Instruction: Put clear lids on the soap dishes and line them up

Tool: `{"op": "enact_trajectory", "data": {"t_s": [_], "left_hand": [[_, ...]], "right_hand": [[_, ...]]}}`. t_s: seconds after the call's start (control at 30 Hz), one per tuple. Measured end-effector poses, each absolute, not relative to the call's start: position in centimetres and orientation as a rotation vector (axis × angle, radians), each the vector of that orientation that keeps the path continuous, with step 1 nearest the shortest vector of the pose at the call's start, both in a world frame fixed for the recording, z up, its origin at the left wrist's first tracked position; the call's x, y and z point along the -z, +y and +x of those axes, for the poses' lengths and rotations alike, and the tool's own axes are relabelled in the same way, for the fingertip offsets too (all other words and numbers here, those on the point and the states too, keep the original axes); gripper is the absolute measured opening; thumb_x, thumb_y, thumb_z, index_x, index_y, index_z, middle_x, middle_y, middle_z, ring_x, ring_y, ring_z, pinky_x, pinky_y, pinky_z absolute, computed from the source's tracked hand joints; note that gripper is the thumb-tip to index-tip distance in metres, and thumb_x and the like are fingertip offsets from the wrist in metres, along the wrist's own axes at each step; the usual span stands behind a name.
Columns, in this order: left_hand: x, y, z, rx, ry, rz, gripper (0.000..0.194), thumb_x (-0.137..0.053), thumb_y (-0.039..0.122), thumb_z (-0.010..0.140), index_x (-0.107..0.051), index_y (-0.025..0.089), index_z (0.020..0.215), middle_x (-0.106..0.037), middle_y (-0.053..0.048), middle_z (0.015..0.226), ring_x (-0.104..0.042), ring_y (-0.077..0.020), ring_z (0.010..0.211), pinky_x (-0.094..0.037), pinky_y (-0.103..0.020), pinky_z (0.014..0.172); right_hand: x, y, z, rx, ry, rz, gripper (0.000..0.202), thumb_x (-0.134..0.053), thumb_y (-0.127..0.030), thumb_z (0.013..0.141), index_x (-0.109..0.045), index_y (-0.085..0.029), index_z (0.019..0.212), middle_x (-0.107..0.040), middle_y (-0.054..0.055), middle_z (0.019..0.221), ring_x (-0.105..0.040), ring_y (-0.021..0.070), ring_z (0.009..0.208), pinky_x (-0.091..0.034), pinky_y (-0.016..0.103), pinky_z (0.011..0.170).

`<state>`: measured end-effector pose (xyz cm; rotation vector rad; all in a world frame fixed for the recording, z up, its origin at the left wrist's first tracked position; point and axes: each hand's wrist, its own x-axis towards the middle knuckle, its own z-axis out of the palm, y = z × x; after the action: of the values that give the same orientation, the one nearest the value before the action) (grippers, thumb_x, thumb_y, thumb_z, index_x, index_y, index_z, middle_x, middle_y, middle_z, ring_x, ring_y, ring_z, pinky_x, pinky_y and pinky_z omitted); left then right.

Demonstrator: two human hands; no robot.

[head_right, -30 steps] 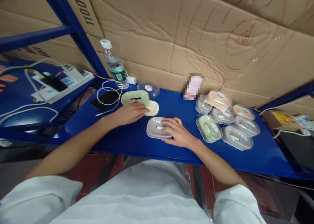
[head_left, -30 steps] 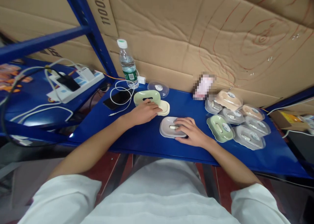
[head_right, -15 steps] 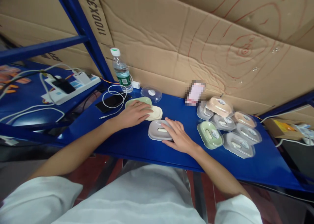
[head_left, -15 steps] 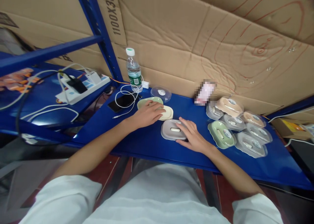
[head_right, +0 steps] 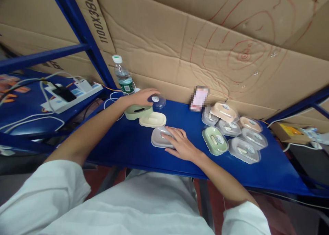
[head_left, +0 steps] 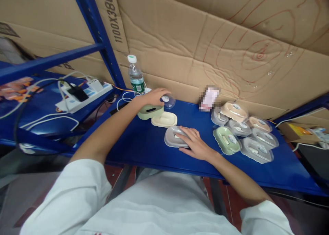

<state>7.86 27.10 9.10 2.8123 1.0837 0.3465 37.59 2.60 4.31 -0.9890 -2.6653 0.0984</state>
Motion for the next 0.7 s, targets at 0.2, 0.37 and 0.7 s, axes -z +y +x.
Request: {"op": "enact_trajectory", "data": {"t_s": [0.2,0.37,0.7], "left_hand": [[-10.2,30.9,10.3,0.078,1.111,2.661,0.094,-0.085,0.056,0.070,-0.056,0.033,0.156,-0.062,-0.006,0.158,-0.055,-0.0345,0.146,-0.042,-0.043,0.123],[-10.4,29.3,11.6,0.154,1.331,2.646,0.108,-0.094,0.057,0.061,-0.052,0.037,0.159,-0.054,-0.011,0.164,-0.049,-0.0435,0.151,-0.039,-0.056,0.125],[-12.6,18.4,11.4,-0.342,0.892,2.821,0.092,-0.071,0.067,0.093,-0.035,0.031,0.169,-0.051,-0.015,0.159,-0.065,-0.0315,0.136,-0.052,-0.038,0.109]], "right_hand": [[-4.1,2.7,37.9,-0.130,-2.675,-1.006,0.060,-0.056,-0.046,0.111,-0.044,-0.023,0.165,-0.035,0.020,0.176,-0.032,0.0321,0.165,-0.034,0.060,0.127],[-4.2,2.5,37.8,-0.126,-2.673,-1.027,0.057,-0.055,-0.044,0.111,-0.045,-0.023,0.164,-0.034,0.021,0.176,-0.032,0.0329,0.164,-0.033,0.061,0.127],[-2.7,2.9,38.5,0.096,-2.427,-1.064,0.105,-0.071,-0.056,0.100,-0.005,-0.026,0.176,-0.028,0.029,0.175,-0.030,0.0436,0.164,-0.031,0.074,0.125]]}}
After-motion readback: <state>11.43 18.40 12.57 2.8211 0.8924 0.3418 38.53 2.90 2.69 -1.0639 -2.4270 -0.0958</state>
